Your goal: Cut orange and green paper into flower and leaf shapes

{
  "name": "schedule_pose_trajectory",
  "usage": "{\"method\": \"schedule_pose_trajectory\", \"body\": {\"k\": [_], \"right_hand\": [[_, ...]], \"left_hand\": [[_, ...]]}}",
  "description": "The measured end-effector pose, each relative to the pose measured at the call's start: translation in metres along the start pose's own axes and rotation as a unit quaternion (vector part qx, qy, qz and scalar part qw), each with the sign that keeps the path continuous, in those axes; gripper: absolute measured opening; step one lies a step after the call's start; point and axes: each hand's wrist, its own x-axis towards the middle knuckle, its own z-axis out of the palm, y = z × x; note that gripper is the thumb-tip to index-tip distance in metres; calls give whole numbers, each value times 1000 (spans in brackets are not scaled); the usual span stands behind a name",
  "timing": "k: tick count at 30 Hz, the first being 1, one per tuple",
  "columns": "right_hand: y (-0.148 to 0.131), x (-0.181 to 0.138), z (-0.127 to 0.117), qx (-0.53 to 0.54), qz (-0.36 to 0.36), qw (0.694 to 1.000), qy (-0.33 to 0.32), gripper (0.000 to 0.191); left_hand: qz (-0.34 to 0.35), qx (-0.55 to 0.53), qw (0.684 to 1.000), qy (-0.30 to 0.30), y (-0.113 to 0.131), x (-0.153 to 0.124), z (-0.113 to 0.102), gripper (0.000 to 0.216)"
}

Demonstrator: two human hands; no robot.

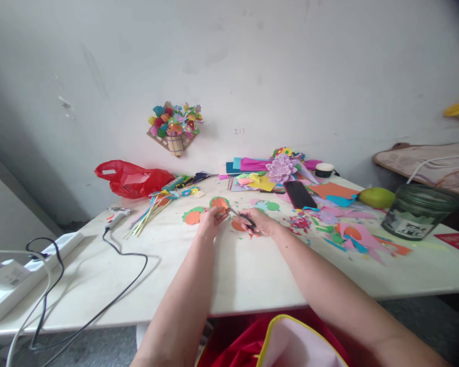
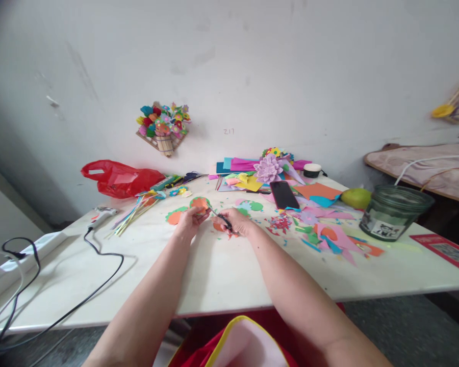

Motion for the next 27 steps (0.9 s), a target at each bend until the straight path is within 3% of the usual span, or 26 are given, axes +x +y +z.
{"method": "schedule_pose_trajectory", "body": {"k": [15,27], "right_hand": [[3,3,-2,-1,-1,1000,-15,28],[3,3,-5,-14,7,1000,-19,26]], "left_hand": [[-44,34,998,-12,7,4,-8,11],[-39,60,997,-38,11,7,-15,14]]}}
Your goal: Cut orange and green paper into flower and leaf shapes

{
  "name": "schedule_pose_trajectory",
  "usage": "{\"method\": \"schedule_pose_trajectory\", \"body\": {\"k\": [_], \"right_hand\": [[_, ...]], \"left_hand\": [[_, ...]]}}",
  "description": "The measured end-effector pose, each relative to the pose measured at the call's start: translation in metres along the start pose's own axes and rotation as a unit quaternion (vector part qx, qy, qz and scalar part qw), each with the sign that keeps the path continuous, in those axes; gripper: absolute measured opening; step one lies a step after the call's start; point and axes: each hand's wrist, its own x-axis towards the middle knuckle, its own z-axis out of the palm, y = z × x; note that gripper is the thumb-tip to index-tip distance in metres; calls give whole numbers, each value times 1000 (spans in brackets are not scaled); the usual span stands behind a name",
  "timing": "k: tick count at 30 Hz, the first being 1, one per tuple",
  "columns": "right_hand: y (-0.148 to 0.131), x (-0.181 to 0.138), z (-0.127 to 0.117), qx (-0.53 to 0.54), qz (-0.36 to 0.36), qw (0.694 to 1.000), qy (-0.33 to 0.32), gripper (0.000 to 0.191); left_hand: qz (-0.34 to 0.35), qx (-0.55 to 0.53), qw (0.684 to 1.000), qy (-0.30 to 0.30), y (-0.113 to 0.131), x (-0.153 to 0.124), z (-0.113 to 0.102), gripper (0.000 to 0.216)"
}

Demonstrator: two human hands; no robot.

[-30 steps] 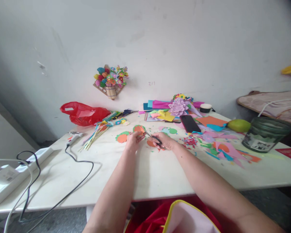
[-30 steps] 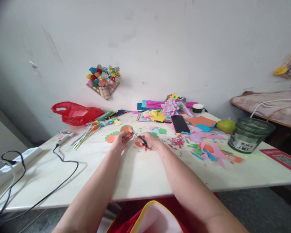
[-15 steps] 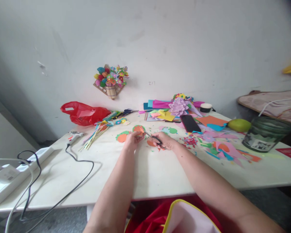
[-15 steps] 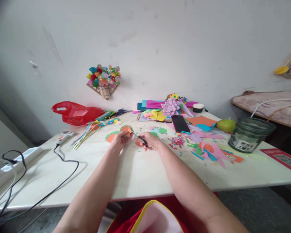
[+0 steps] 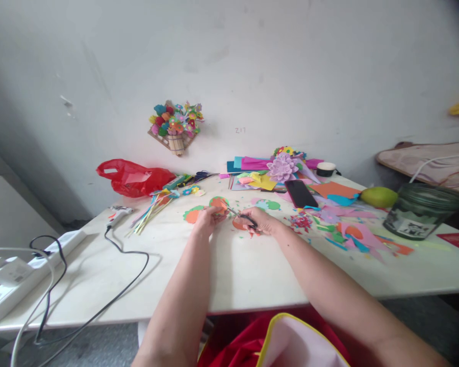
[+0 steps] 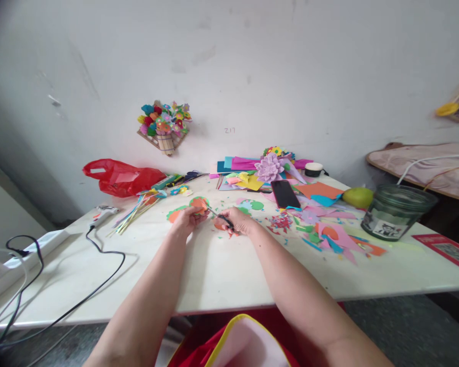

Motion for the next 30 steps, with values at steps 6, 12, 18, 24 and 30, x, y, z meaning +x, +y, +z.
{"method": "schedule_pose_trajectory", "body": {"k": [6,12,18,24,30], "right_hand": [[5,4,-4,3,0,1000,-14,12],[8,6,-6,8,-2,1000,-24,11],[6,5,-5,-9,-2,1000,-21,16],[7,6,-5,3,-1,1000,-22,18],[10,8,-7,3,-2,1000,-27,15]], "left_hand": [[0,9,1000,-9,2,0,-2,13],[-3,12,1000,-21,1,2,-6,12],[-15,17,999,-31,-1,7,-9,15],[-7,21,999,-30,-3,8,-8,11],[-4,19,999,-30,-3,6,-7,11]]}}
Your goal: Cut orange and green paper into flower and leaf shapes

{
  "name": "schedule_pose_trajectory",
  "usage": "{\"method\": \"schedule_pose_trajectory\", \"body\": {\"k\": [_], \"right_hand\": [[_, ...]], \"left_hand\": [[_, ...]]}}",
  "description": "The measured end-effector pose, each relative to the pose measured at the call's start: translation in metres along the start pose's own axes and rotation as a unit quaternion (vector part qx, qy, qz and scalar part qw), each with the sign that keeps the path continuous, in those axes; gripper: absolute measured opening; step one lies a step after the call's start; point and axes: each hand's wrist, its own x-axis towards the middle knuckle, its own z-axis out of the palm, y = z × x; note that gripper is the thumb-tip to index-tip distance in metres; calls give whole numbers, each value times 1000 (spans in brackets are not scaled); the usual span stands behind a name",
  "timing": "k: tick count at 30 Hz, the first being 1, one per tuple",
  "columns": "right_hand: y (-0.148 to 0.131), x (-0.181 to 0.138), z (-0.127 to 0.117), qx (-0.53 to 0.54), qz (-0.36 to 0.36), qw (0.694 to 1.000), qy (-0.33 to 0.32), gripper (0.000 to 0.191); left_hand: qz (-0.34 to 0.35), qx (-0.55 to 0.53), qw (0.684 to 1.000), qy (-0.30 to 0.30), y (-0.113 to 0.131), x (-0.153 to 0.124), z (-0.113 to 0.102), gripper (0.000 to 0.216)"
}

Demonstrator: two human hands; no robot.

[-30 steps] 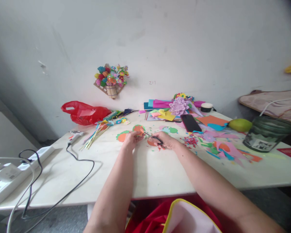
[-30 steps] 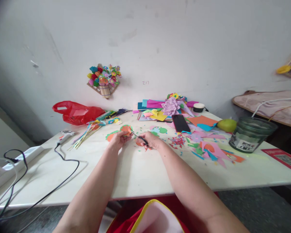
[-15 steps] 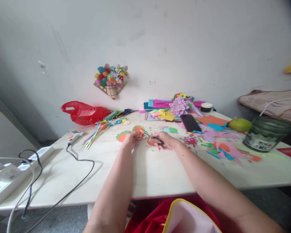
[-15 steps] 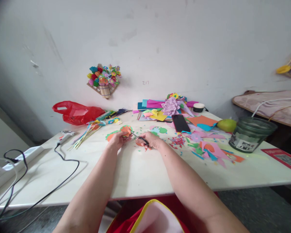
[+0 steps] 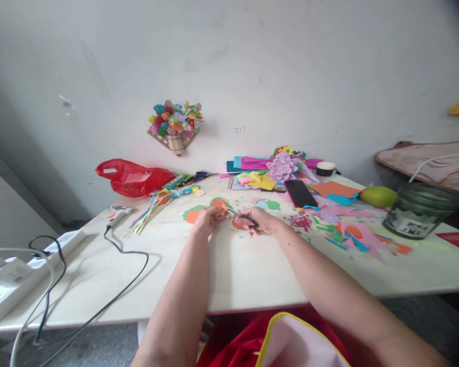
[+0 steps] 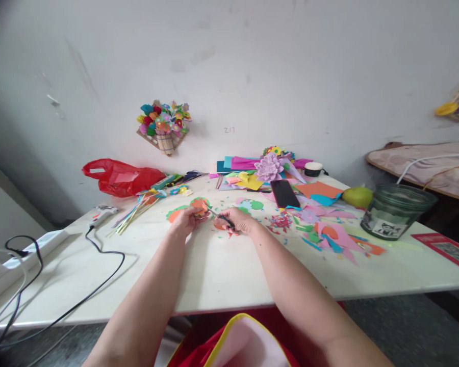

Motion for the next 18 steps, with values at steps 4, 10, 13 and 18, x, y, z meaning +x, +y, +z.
{"method": "schedule_pose_trajectory", "body": {"k": [4,10,13,18], "right_hand": [[-4,-3,2,-1,6,1000,10,15],[-6,-6,6,12,-10,1000,16,25],[-6,-6,7,22,-17,999,22,27],[-7,-5,8,30,-20,998,50,23]], "left_hand": [[-6,-11,1000,-4,2,-3,2,15],[-12,-34,999,16,3,-8,8,13],[-9,-49,999,21,1,-7,10,12],[3,-62,997,34,-4,-3,13,15]]}}
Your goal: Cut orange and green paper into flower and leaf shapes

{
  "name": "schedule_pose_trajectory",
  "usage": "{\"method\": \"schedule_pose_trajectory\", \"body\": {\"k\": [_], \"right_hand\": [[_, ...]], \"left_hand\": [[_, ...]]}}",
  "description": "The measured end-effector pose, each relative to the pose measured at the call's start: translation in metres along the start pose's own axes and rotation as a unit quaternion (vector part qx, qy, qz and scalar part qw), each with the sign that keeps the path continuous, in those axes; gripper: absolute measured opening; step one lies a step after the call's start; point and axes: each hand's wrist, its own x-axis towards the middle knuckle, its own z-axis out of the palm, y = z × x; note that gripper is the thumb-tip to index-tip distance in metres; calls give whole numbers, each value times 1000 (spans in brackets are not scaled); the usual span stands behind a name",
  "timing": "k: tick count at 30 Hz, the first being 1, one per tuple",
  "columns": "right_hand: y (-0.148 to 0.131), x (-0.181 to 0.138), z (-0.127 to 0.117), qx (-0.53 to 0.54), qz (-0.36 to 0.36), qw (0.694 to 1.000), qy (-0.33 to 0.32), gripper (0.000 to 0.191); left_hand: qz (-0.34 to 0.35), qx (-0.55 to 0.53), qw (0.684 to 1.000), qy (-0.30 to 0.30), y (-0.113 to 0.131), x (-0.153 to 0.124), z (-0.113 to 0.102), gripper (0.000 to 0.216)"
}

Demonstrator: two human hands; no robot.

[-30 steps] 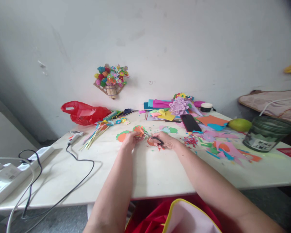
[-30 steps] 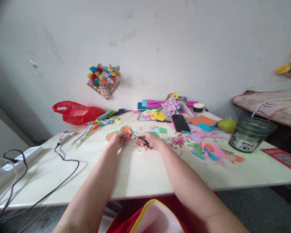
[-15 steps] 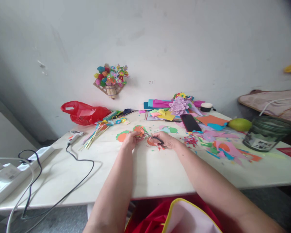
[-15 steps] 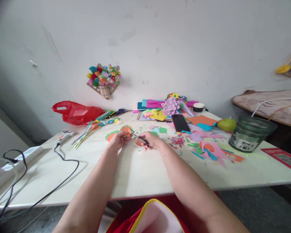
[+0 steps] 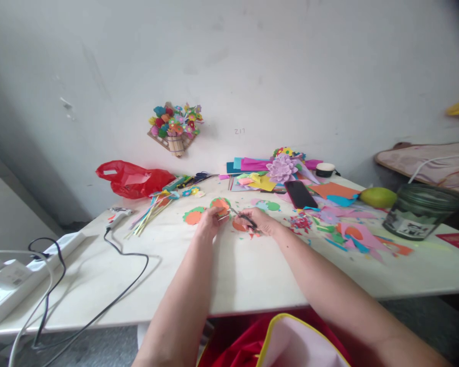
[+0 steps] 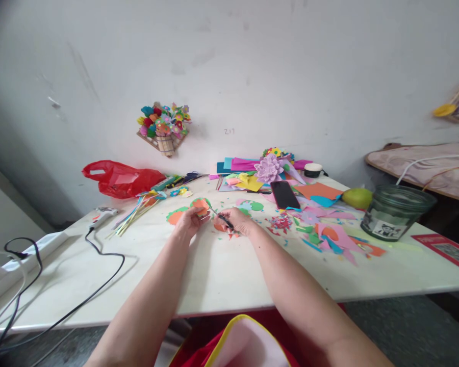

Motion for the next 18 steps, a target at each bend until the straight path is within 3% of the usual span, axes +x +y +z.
{"method": "schedule_pose_trajectory", "body": {"k": [18], "right_hand": [[-5,1,5,29,-38,998,49,39]], "left_hand": [[28,2,999,18,-4,-9,13,11]]}}
